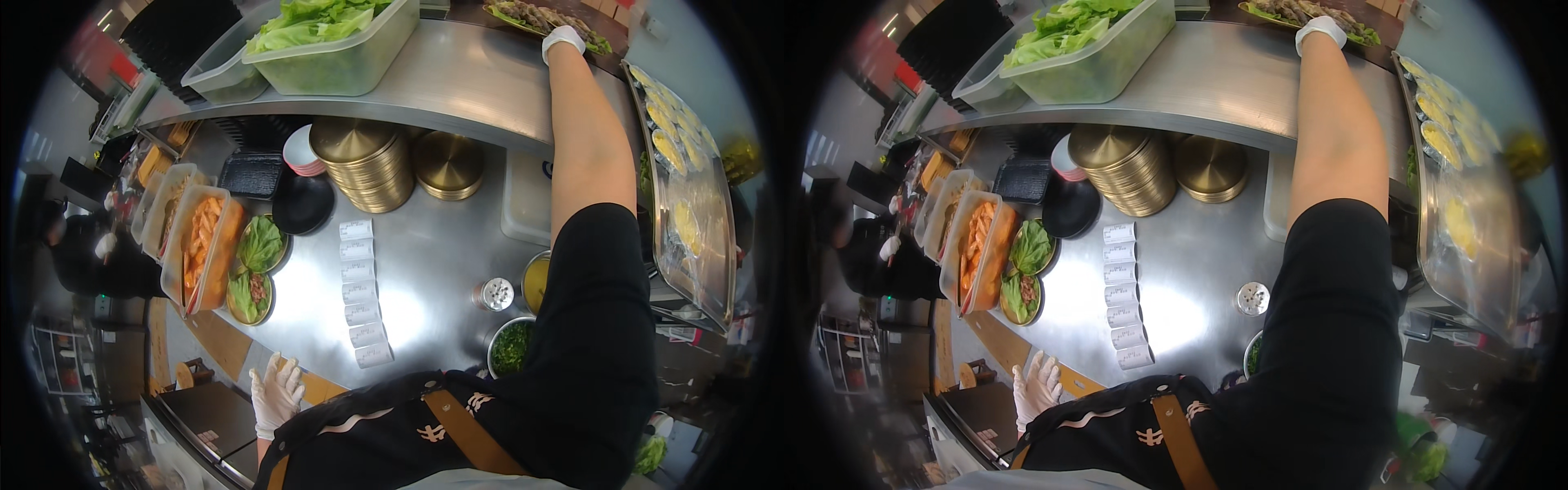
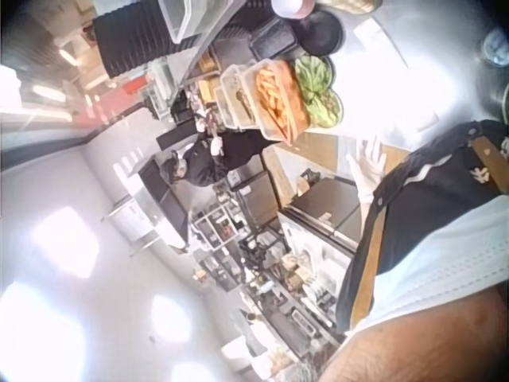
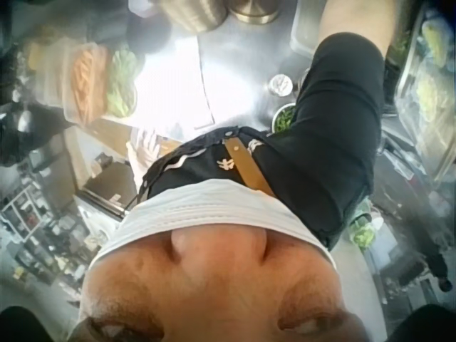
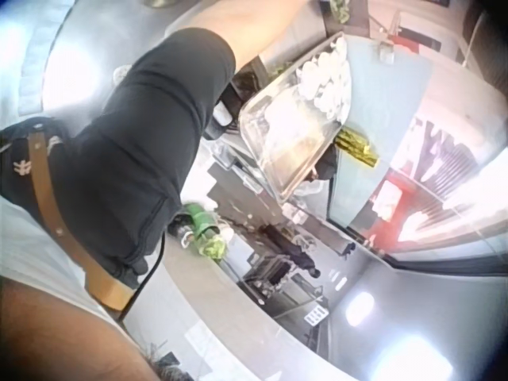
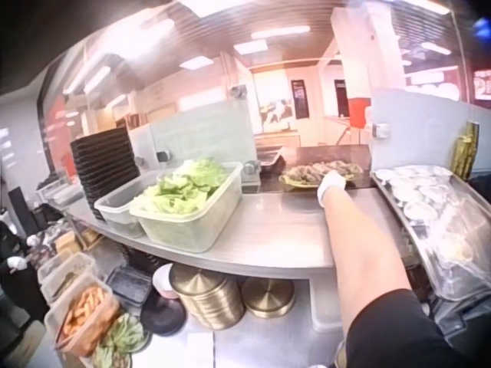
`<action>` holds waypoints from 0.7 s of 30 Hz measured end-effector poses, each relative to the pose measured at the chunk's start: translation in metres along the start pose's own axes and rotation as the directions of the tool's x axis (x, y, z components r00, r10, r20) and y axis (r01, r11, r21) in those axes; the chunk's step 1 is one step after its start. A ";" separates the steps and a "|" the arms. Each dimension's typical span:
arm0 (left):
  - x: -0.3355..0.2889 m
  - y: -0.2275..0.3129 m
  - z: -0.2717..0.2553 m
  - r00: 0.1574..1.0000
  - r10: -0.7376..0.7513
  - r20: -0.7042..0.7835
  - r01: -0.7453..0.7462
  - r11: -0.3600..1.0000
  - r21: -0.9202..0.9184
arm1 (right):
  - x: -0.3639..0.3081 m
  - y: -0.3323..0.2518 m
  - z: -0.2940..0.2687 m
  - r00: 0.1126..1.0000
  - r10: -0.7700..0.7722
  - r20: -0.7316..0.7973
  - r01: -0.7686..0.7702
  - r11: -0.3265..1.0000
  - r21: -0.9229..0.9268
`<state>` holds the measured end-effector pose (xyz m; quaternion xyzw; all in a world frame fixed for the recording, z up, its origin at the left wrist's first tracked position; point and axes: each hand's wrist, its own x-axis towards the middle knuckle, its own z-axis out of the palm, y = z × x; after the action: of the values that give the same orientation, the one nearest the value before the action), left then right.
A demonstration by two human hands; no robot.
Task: The person assembles food items on plates in a commercial kitchen. They place lettuce leaves on plates, add cooked shrimp using tongs, and arrange small cups on a tray. The person also handles a tray of pre-portioned items and places them on the counter.
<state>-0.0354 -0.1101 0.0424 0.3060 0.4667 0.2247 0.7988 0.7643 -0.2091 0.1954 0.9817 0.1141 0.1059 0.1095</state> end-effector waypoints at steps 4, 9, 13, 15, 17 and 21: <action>0.004 0.005 0.008 0.999 0.016 0.038 -0.011 0.992 -0.125 | -0.002 -0.004 -0.006 0.999 -0.025 0.019 0.026 0.998 -0.054; 0.007 0.008 0.011 0.998 0.019 0.056 -0.010 0.985 -0.171 | 0.010 -0.003 -0.001 0.999 0.001 0.033 -0.003 0.998 0.063; 0.006 0.010 0.011 0.998 0.051 0.038 -0.048 0.995 -0.090 | 0.038 0.001 0.017 0.999 -0.046 0.011 0.046 0.998 0.037; 0.004 0.011 0.010 0.998 0.062 0.021 -0.060 0.993 -0.099 | 0.049 0.002 0.025 0.998 -0.040 -0.039 0.043 0.995 0.093; 0.002 0.012 0.008 0.998 0.065 0.008 -0.064 0.993 -0.104 | 0.053 0.003 0.030 0.999 -0.033 -0.033 0.043 0.917 0.396; 0.000 0.014 0.004 0.997 0.069 0.021 -0.066 0.991 -0.120 | 0.046 0.007 0.029 0.959 0.045 0.280 -0.224 -0.484 0.846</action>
<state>-0.0333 -0.1015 0.0537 0.2761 0.4321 0.2751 0.8133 0.8163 -0.2095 0.1779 0.6098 0.0115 -0.0808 -0.7883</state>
